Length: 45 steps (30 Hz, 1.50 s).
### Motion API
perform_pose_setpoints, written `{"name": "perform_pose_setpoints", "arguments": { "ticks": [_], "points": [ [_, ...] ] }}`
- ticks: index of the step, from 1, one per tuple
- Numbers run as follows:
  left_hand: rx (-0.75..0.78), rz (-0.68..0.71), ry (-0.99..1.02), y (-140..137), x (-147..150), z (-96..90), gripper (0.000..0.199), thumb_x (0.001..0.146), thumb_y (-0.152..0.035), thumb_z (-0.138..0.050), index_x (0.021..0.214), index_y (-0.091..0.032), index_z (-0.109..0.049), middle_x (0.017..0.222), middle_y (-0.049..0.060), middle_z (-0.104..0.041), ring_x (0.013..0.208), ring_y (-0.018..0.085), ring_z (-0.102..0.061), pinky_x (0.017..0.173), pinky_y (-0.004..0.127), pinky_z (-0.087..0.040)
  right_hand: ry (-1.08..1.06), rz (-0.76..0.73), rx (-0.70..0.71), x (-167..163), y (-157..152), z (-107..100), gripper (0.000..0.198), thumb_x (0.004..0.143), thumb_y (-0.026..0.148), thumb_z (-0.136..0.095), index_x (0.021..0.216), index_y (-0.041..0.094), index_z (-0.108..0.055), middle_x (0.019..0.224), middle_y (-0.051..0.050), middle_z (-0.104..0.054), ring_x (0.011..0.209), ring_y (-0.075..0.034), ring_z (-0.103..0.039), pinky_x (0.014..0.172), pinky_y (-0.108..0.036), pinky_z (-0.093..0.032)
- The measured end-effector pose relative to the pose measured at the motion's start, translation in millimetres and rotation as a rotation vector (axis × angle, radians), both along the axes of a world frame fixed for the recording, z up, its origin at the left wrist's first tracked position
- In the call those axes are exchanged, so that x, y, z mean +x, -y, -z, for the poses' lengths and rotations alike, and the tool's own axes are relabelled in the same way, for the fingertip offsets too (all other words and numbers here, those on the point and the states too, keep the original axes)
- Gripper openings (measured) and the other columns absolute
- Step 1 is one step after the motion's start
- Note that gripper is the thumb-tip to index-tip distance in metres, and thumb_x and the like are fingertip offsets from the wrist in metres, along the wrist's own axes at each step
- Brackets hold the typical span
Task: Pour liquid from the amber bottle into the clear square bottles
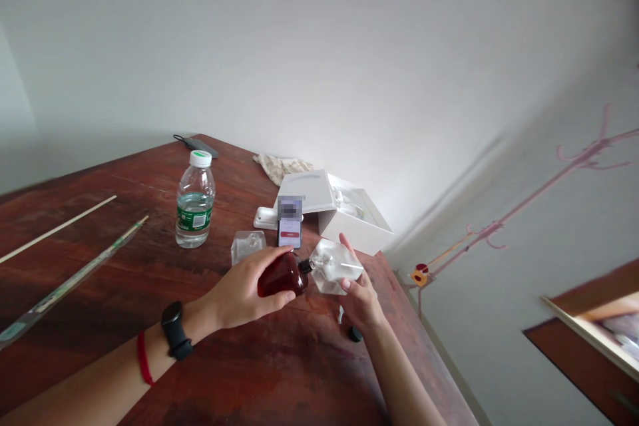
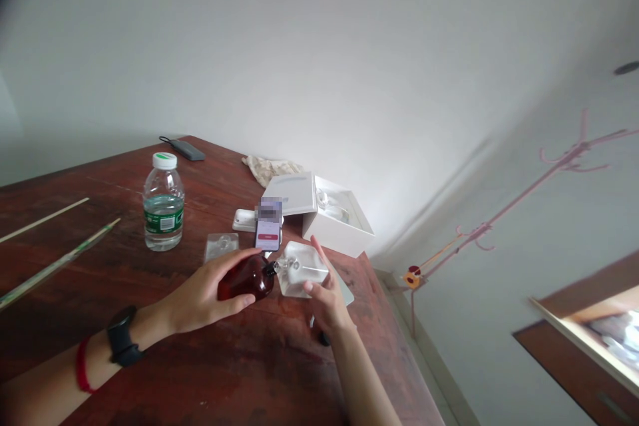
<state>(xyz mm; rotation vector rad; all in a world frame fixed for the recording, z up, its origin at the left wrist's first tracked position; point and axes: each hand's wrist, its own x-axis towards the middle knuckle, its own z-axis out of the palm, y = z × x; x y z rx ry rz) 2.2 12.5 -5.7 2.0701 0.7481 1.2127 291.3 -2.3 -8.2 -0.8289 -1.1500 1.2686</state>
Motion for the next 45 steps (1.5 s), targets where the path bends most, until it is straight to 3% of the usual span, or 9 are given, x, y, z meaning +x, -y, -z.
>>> {"name": "perform_pose_setpoints", "arguments": {
  "ticks": [10, 25, 39, 45],
  "points": [
    [-0.002, 0.006, -0.019, 0, 0, 2.1, 0.071, 0.09, -0.044, -0.079, 0.155, -0.028, -0.054, 0.147, 0.012, -0.07, 0.129, 0.036, -0.072, 0.113, 0.052, -0.058, -0.015, -0.004, -0.011, -1, 1, -2, 0.108, 0.069, 0.04, -0.097, 0.164, 0.039, -0.046, 0.128, -0.004, -0.08, 0.114, -0.031, -0.076, 0.1, -0.043, -0.059],
    [-0.09, 0.021, -0.045, 8, -1, -13.8, 0.07, 0.089, -0.043, -0.078, 0.152, -0.024, -0.054, 0.151, 0.013, -0.067, 0.135, 0.035, -0.067, 0.119, 0.053, -0.052, -0.057, -0.043, -0.009, 2, 2, -3, 0.093, 0.07, 0.032, -0.098, 0.155, 0.039, -0.058, 0.134, -0.001, -0.078, 0.114, -0.025, -0.075, 0.1, -0.035, -0.058],
    [-0.078, 0.03, -0.049, 7, -2, -14.0, 0.071, 0.09, -0.043, -0.078, 0.153, -0.025, -0.053, 0.15, 0.012, -0.068, 0.134, 0.035, -0.067, 0.117, 0.051, -0.054, -0.038, -0.014, -0.009, 3, 1, -3, 0.105, 0.068, 0.029, -0.098, 0.161, 0.036, -0.05, 0.129, -0.006, -0.079, 0.109, -0.028, -0.077, 0.095, -0.04, -0.061],
    [-0.087, 0.019, -0.055, 8, -2, -14.7, 0.071, 0.089, -0.043, -0.078, 0.153, -0.025, -0.053, 0.151, 0.012, -0.067, 0.135, 0.035, -0.067, 0.118, 0.052, -0.053, -0.03, -0.017, 0.001, 3, 1, -3, 0.098, 0.069, 0.03, -0.098, 0.155, 0.036, -0.053, 0.125, -0.005, -0.079, 0.107, -0.026, -0.076, 0.094, -0.038, -0.061]
  ]
}}
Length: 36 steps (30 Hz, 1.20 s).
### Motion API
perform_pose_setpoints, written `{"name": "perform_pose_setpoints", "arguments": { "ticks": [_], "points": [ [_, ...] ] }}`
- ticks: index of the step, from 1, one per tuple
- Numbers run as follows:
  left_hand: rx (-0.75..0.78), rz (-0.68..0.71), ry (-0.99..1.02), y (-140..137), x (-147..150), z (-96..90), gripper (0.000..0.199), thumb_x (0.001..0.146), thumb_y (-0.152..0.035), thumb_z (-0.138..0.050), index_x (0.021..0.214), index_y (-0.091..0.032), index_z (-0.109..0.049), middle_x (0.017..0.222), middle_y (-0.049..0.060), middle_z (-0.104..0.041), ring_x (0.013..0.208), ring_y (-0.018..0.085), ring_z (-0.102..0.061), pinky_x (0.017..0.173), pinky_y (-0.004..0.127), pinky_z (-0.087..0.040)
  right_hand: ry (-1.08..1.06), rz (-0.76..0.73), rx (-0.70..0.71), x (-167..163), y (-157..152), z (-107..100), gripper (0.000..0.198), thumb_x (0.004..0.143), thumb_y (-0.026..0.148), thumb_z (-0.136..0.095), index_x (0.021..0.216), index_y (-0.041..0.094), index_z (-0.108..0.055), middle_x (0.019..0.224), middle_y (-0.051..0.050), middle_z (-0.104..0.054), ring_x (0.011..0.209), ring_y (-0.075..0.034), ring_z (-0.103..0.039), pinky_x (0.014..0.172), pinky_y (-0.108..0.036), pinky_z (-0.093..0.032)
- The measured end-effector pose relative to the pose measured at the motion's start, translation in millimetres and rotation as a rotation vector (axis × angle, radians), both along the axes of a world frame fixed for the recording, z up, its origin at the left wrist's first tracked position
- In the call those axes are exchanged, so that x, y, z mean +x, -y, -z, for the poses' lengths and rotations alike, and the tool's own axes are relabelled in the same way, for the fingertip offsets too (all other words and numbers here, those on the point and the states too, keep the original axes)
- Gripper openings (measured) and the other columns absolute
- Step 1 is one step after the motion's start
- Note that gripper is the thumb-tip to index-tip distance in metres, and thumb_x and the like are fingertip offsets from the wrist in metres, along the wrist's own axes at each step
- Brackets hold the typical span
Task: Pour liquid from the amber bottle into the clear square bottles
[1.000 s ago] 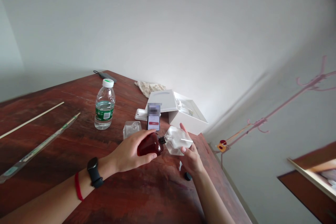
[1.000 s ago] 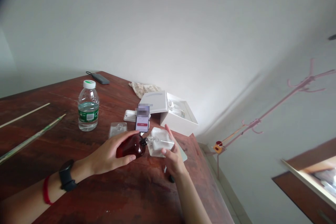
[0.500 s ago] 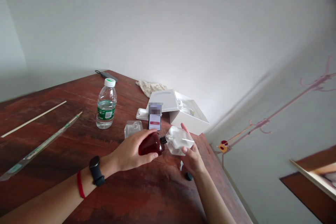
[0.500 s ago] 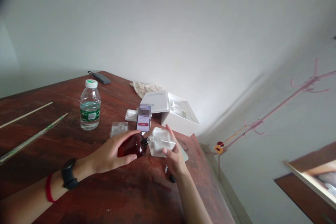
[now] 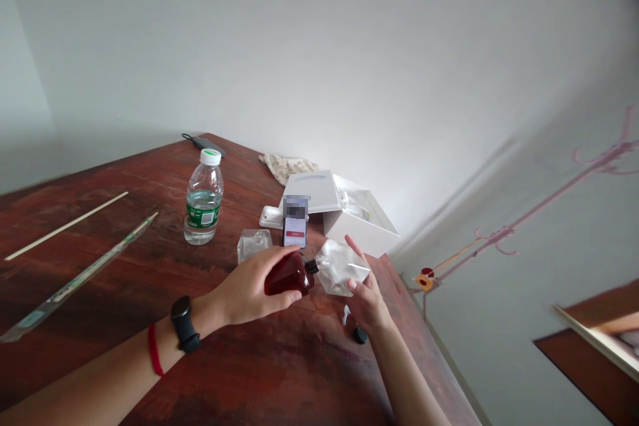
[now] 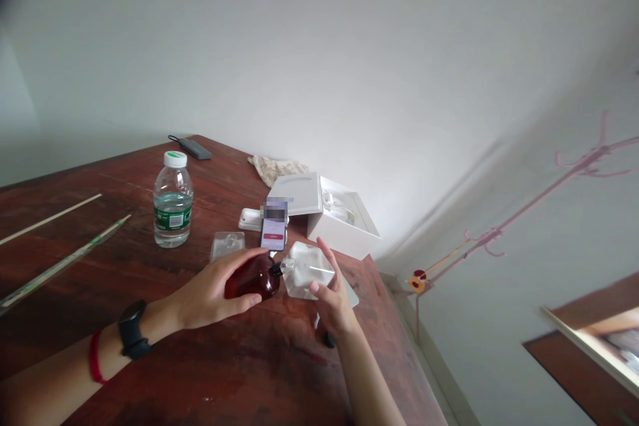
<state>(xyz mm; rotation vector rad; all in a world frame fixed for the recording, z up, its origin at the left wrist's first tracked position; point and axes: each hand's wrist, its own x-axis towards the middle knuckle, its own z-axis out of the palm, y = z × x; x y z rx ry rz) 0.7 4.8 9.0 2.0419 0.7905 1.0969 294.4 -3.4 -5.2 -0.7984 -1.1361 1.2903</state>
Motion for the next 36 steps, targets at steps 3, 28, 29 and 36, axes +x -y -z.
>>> {"name": "perform_pose_setpoints", "arguments": {
  "ticks": [3, 28, 29, 36],
  "points": [
    [-0.005, 0.008, 0.001, -0.2, 0.3, -0.7, 0.071, 0.089, -0.043, -0.078, 0.153, -0.024, -0.053, 0.15, 0.012, -0.067, 0.134, 0.034, -0.067, 0.117, 0.052, -0.054, -0.016, 0.019, 0.01, 0.3, -0.1, 1.1, 0.087, 0.068, 0.029, -0.099, 0.145, 0.035, -0.06, 0.122, -0.003, -0.078, 0.104, -0.024, -0.076, 0.09, -0.035, -0.061],
    [-0.004, 0.014, 0.007, 1.2, -0.1, -1.9, 0.068, 0.09, -0.042, -0.078, 0.152, -0.025, -0.054, 0.149, 0.012, -0.068, 0.133, 0.034, -0.068, 0.116, 0.052, -0.054, 0.003, 0.053, 0.026, -0.7, -2.0, -0.1, 0.075, 0.067, 0.032, -0.099, 0.133, 0.03, -0.064, 0.113, -0.004, -0.079, 0.097, -0.027, -0.074, 0.084, -0.036, -0.06],
    [-0.001, 0.013, 0.006, 1.2, -0.2, -1.9, 0.068, 0.09, -0.042, -0.078, 0.152, -0.025, -0.053, 0.149, 0.012, -0.068, 0.133, 0.034, -0.068, 0.116, 0.052, -0.054, 0.008, 0.055, 0.026, -0.3, -2.2, 0.3, 0.075, 0.067, 0.033, -0.099, 0.134, 0.03, -0.063, 0.113, -0.004, -0.079, 0.098, -0.027, -0.075, 0.085, -0.036, -0.06],
    [0.011, 0.01, 0.007, 1.2, -0.4, -0.8, 0.069, 0.09, -0.041, -0.078, 0.152, -0.026, -0.053, 0.149, 0.012, -0.068, 0.134, 0.034, -0.067, 0.117, 0.052, -0.054, 0.012, 0.068, 0.048, 1.0, -3.0, 4.0, 0.073, 0.069, 0.034, -0.098, 0.133, 0.031, -0.063, 0.115, -0.004, -0.079, 0.099, -0.027, -0.074, 0.086, -0.037, -0.06]
  ]
}}
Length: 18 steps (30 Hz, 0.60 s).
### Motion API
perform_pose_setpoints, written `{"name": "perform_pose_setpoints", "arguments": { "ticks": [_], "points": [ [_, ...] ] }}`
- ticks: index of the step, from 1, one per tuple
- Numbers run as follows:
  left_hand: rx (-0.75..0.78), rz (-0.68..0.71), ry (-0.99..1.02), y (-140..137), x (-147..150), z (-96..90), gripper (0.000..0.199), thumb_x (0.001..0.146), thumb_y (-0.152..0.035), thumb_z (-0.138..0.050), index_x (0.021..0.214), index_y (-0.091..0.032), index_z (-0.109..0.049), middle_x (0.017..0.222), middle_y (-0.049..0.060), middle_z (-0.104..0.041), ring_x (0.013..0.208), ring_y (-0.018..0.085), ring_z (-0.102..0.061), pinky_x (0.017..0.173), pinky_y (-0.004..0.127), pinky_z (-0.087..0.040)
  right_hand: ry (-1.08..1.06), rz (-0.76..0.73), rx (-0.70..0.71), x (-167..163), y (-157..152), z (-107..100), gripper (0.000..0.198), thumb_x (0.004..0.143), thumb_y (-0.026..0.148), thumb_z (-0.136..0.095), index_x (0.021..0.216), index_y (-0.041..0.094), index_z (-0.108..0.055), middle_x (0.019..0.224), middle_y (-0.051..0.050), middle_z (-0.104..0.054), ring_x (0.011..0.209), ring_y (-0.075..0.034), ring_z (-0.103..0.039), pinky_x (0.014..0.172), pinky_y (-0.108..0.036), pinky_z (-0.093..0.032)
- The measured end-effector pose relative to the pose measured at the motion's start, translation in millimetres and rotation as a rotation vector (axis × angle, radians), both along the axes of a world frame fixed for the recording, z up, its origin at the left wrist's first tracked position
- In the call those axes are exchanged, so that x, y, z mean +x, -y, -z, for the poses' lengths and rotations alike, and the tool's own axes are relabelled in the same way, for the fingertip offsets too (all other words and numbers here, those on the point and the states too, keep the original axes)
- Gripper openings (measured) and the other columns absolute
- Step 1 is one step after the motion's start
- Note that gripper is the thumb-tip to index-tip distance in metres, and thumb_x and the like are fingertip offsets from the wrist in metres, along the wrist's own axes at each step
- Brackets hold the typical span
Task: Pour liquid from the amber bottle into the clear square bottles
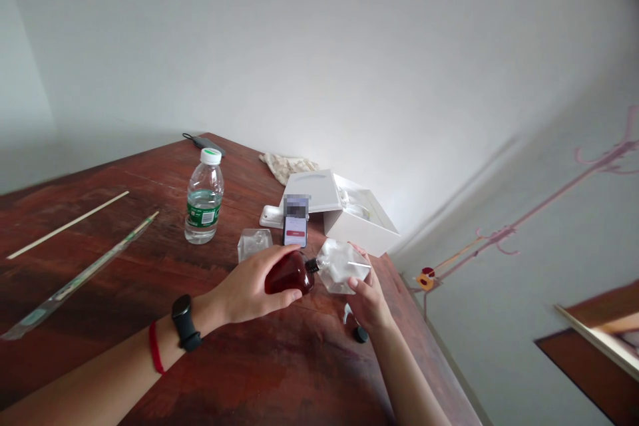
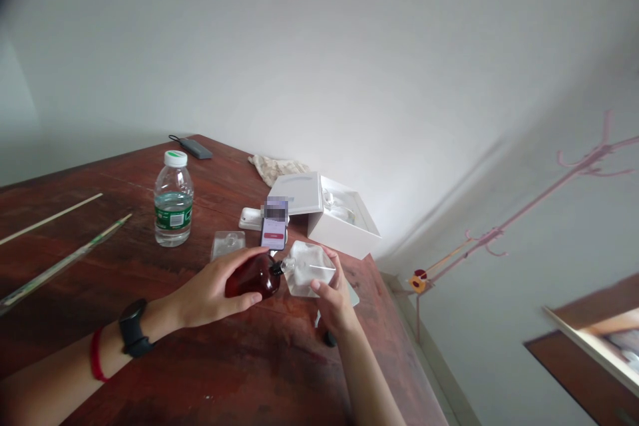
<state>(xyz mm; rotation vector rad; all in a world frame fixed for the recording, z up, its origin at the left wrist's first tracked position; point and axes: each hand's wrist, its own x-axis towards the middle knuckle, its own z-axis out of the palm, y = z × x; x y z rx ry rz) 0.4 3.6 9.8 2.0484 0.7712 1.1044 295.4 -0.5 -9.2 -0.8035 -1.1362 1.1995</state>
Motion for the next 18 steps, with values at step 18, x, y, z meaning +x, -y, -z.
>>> {"name": "perform_pose_setpoints", "arguments": {
  "ticks": [18],
  "points": [
    [0.01, -0.005, -0.01, -0.5, 0.2, 1.6, 0.07, 0.091, -0.043, -0.078, 0.154, -0.027, -0.053, 0.15, 0.012, -0.067, 0.134, 0.035, -0.067, 0.116, 0.053, -0.054, 0.006, 0.037, -0.011, -4.8, 3.7, -3.8, 0.077, 0.069, 0.037, -0.098, 0.137, 0.034, -0.062, 0.118, -0.004, -0.079, 0.104, -0.03, -0.074, 0.089, -0.041, -0.059]
  ]
}}
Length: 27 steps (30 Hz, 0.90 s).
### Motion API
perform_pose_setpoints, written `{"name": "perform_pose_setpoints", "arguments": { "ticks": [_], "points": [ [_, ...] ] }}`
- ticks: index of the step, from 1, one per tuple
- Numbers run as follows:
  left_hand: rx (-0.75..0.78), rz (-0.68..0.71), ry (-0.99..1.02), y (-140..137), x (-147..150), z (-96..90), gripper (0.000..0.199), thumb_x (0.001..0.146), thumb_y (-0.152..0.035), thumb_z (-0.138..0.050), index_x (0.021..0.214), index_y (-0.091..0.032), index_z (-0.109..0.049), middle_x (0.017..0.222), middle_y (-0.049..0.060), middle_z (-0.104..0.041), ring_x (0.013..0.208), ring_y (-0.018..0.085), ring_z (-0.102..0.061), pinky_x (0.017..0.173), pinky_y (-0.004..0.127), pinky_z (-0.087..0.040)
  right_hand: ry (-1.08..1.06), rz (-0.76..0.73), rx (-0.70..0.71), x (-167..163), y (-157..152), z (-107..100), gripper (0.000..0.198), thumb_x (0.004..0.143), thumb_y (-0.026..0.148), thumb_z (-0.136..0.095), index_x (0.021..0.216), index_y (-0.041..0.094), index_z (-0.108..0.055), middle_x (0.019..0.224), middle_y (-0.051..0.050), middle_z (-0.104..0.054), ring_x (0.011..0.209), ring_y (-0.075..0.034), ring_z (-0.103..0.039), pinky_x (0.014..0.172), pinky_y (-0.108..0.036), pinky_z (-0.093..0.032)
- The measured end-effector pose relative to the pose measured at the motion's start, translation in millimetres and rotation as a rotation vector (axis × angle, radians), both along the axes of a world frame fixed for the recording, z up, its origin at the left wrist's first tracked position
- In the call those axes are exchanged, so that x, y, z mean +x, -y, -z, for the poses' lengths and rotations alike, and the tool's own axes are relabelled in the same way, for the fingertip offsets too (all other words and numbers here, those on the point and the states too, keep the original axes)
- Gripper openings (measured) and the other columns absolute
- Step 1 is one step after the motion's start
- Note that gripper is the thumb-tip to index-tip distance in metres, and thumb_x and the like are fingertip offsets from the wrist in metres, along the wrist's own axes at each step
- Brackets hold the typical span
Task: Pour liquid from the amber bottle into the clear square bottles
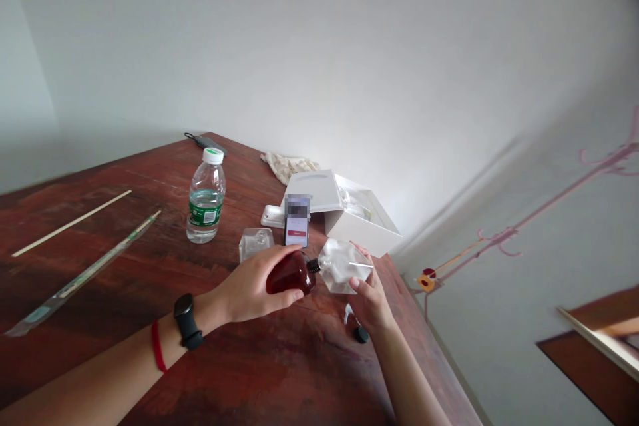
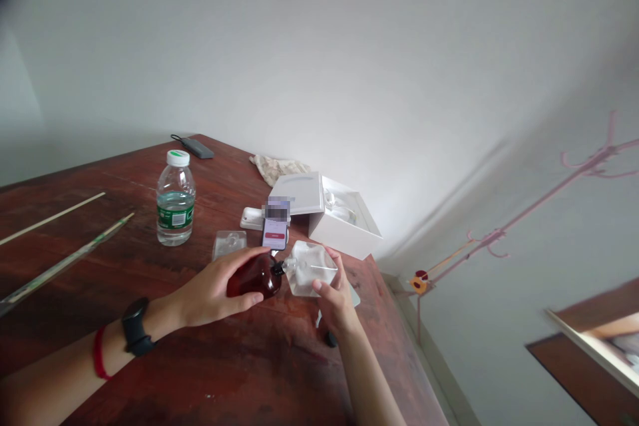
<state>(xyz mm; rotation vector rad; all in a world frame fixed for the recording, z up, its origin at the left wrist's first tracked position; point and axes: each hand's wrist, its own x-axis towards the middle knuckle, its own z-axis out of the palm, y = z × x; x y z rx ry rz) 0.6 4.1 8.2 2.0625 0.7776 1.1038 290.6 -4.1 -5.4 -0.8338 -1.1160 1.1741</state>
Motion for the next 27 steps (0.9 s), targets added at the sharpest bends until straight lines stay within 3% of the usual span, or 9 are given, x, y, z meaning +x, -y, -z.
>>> {"name": "perform_pose_setpoints", "arguments": {
  "ticks": [9, 27],
  "points": [
    [-0.011, 0.001, 0.0, -0.1, 0.2, -0.2, 0.069, 0.09, -0.042, -0.078, 0.153, -0.027, -0.053, 0.151, 0.012, -0.067, 0.135, 0.035, -0.067, 0.117, 0.053, -0.053, -0.015, -0.019, 0.007, -0.4, -0.8, -0.8, 0.07, 0.068, 0.033, -0.098, 0.13, 0.031, -0.065, 0.115, -0.005, -0.079, 0.101, -0.028, -0.074, 0.086, -0.038, -0.06],
    [-0.029, 0.006, 0.003, -0.9, 0.3, -1.9, 0.069, 0.09, -0.042, -0.078, 0.152, -0.025, -0.053, 0.151, 0.013, -0.067, 0.136, 0.035, -0.066, 0.119, 0.053, -0.052, -0.02, -0.018, 0.009, 3.0, -1.8, 2.4, 0.076, 0.07, 0.032, -0.098, 0.137, 0.032, -0.062, 0.118, -0.006, -0.079, 0.103, -0.03, -0.075, 0.088, -0.04, -0.061]
  ]
}}
